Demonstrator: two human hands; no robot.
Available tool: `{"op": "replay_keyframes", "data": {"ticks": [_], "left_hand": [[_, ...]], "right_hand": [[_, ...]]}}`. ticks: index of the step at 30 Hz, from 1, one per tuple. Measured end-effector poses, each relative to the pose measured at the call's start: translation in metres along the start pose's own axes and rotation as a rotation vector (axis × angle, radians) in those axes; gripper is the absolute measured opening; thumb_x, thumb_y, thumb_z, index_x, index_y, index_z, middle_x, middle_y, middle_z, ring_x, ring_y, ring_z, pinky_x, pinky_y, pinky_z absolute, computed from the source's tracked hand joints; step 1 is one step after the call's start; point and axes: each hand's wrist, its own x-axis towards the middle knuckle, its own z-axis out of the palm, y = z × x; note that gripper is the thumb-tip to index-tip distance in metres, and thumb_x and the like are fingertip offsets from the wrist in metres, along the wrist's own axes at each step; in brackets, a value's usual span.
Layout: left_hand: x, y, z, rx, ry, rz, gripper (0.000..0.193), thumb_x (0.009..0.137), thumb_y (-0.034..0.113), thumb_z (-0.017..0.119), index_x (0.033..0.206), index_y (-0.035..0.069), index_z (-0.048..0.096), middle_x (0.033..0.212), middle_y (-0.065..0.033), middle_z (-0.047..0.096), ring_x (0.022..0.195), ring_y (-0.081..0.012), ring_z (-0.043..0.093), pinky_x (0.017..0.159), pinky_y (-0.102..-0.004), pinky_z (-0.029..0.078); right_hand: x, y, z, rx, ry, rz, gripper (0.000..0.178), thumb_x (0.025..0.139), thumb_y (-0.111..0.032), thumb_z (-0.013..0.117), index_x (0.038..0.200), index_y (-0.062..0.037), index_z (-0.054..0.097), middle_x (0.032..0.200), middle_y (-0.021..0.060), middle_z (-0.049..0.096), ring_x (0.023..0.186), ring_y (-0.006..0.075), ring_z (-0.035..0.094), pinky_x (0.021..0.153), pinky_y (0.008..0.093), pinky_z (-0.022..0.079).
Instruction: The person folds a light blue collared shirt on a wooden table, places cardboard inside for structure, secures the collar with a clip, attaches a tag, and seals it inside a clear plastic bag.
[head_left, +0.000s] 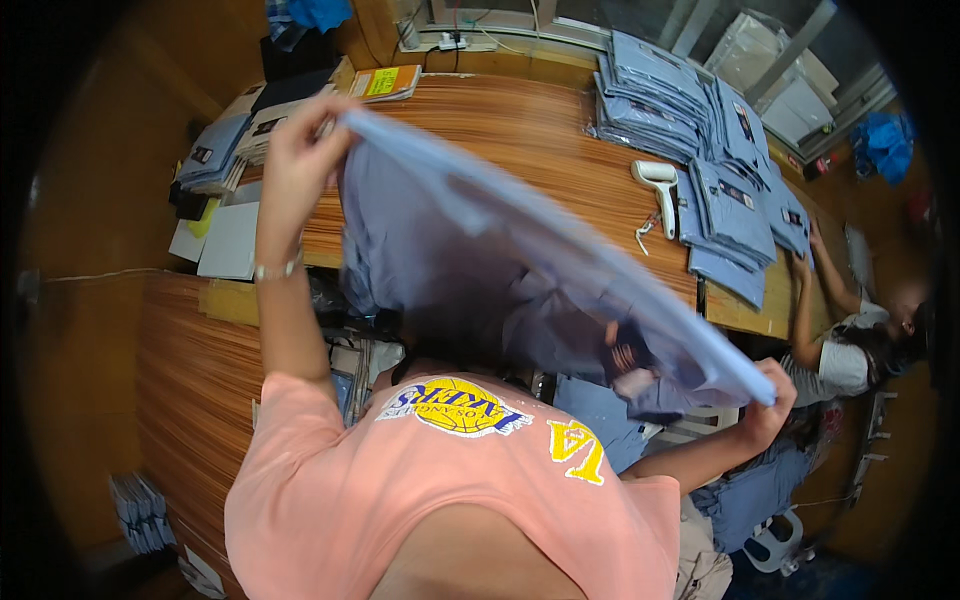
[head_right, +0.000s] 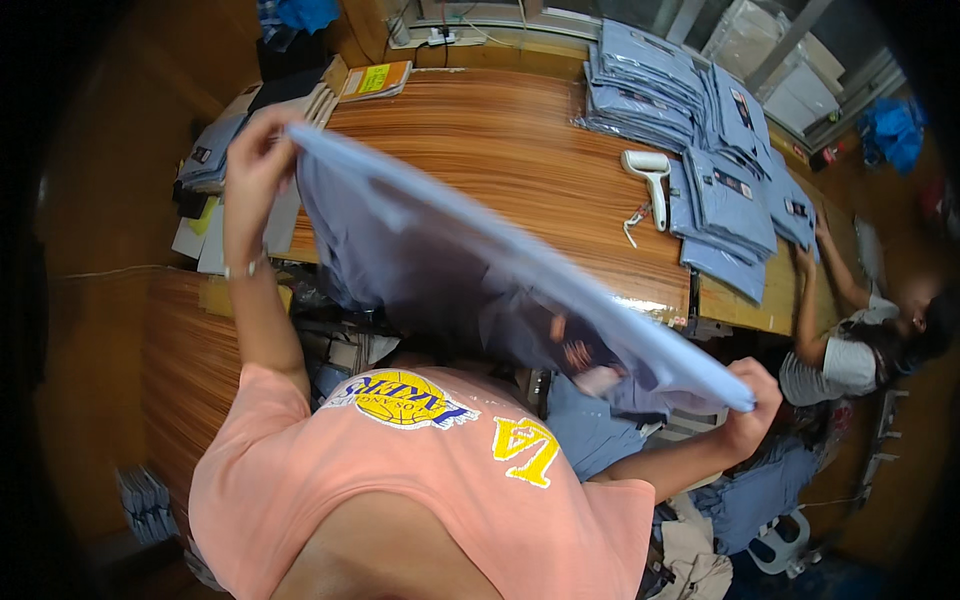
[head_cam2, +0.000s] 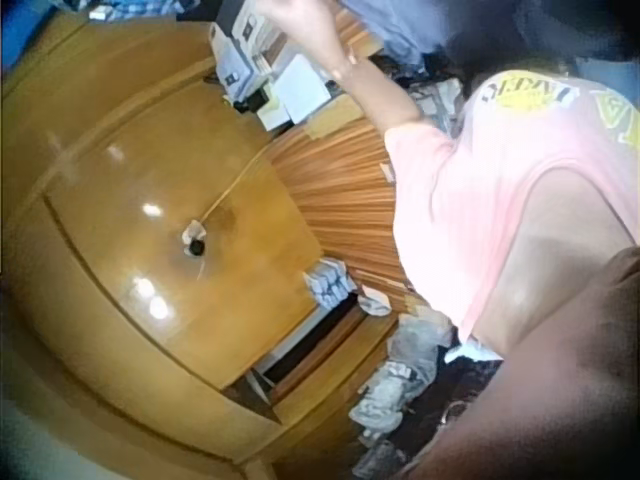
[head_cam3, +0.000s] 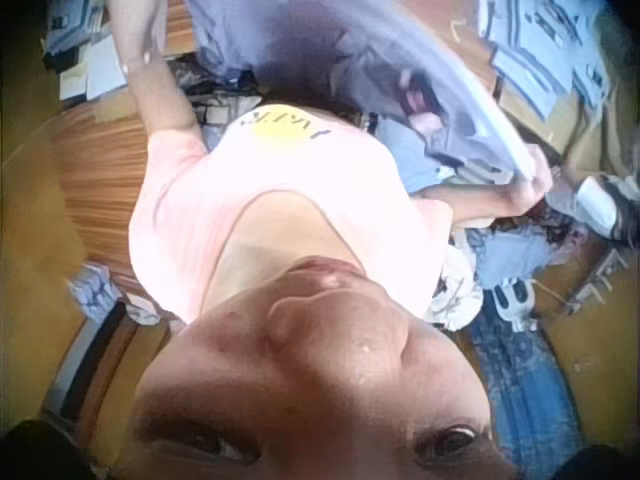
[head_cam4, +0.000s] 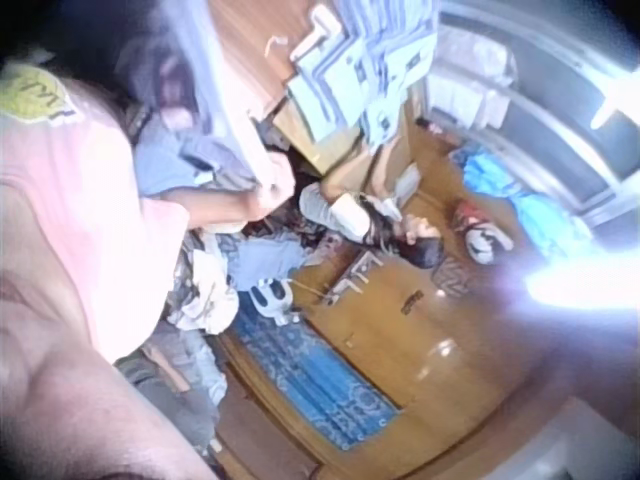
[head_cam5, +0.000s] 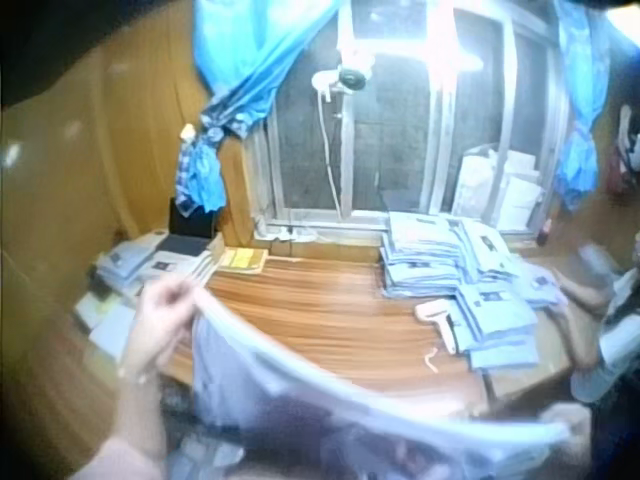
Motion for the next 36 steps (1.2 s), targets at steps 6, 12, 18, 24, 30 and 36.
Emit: {"op": "replay_keyframes", "data": {"ticks": [6, 12, 18, 24, 30, 36], "left_hand": [[0.180, -0.046, 0.030, -0.037, -0.028, 0.312, 0.013, 0.084, 0.006, 0.054, 0.086, -0.002, 0.064, 0.063, -0.0009, 0.056, 0.052, -0.0072, 0.049, 0.048, -0.0241, 0.040], [0.296, -0.020, -0.009, -0.273, -0.018, 0.716, 0.018, 0.089, 0.007, 0.052, 0.100, -0.001, 0.063, 0.093, 0.0011, 0.063, 0.084, -0.0081, 0.055, 0.076, -0.0224, 0.044], [0.293, -0.220, -0.093, -0.163, -0.236, 0.175, 0.028, 0.098, 0.023, 0.042, 0.114, 0.007, 0.058, 0.110, -0.0022, 0.058, 0.103, -0.0120, 0.053, 0.091, -0.0232, 0.040], [0.246, -0.413, -0.134, 0.372, 0.305, -0.183, 0.058, 0.089, 0.034, 0.051, 0.125, -0.010, 0.042, 0.125, -0.0313, 0.046, 0.119, -0.0385, 0.045, 0.099, -0.0383, 0.035], [0.045, -0.416, -0.065, 0.486, 0.017, -0.204, 0.055, 0.087, 0.024, 0.058, 0.132, 0.000, 0.036, 0.136, -0.0235, 0.035, 0.127, -0.0388, 0.029, 0.105, -0.0459, 0.026], [-0.022, -0.382, -0.021, 0.921, -0.139, -0.308, 0.058, 0.087, 0.036, 0.054, 0.134, 0.006, 0.038, 0.143, -0.0192, 0.029, 0.133, -0.0384, 0.022, 0.106, -0.0574, 0.015]], "right_hand": [[0.141, 0.062, -0.004, -0.247, 0.349, 0.175, 0.029, 0.085, -0.003, 0.053, 0.113, 0.0001, 0.059, 0.095, 0.0018, 0.058, 0.079, 0.0106, 0.053, 0.071, 0.0240, 0.044], [0.175, -0.109, 0.021, -0.402, 0.499, -0.111, 0.028, 0.091, -0.009, 0.050, 0.116, 0.0029, 0.056, 0.109, 0.0074, 0.058, 0.097, 0.0147, 0.056, 0.086, 0.0269, 0.042], [0.185, -0.059, 0.241, -0.406, -0.078, 0.090, 0.020, 0.079, -0.010, 0.060, 0.095, 0.0006, 0.064, 0.081, 0.0100, 0.065, 0.071, 0.0185, 0.060, 0.070, 0.0311, 0.048], [0.162, 0.018, 0.439, -0.025, -1.038, 0.002, 0.057, 0.086, -0.035, 0.058, 0.134, -0.0078, 0.042, 0.142, 0.0201, 0.032, 0.128, 0.0359, 0.036, 0.103, 0.0413, 0.032], [0.186, 0.169, 0.399, -0.029, -0.541, 0.704, 0.037, 0.085, -0.027, 0.062, 0.111, -0.0018, 0.060, 0.115, 0.0161, 0.057, 0.107, 0.0254, 0.053, 0.089, 0.0365, 0.043], [0.217, 0.328, 0.393, -0.708, 0.012, 0.445, 0.040, 0.088, -0.031, 0.054, 0.122, -0.0089, 0.052, 0.127, 0.0178, 0.046, 0.116, 0.0317, 0.045, 0.094, 0.0486, 0.035]]}}
